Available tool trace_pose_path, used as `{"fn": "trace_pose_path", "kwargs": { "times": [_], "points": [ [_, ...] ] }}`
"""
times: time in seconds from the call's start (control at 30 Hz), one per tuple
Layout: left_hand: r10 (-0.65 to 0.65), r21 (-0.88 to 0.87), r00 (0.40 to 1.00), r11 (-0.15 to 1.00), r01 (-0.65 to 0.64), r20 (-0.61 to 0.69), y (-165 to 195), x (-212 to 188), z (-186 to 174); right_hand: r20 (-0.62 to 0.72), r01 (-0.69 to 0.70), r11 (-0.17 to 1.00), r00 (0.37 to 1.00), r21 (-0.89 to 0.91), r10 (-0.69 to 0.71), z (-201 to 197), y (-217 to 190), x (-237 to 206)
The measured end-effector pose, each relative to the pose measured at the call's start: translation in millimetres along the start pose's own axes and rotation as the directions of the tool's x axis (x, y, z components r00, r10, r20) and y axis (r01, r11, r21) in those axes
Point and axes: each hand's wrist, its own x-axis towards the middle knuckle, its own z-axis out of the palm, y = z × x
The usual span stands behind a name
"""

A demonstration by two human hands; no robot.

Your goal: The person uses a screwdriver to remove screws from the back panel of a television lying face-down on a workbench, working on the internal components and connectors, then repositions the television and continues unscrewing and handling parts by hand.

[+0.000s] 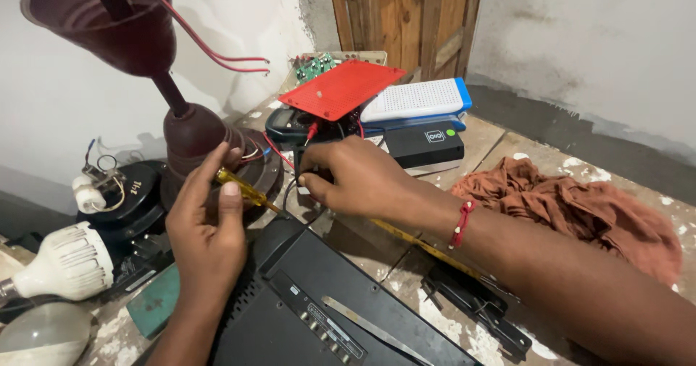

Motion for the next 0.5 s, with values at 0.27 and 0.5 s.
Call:
{"fn": "trace_pose_path", "kwargs": {
  "times": [0.27, 0.5],
  "points": [
    [-0.037, 0.097, 0.997, 0.994, 0.044, -0.065, -14, -8, -2, 0.017, -0.027, 0.999, 1.0, 0.021, 0.027, 0, -2, -1],
    [-0.068, 0.06, 0.996, 0.996, 0.071, -0.058, -14, -8, -2, 0.002, 0.01, 1.0, 1.0, -0.01, -0.01, 1, -3, 0]
  ]
}}
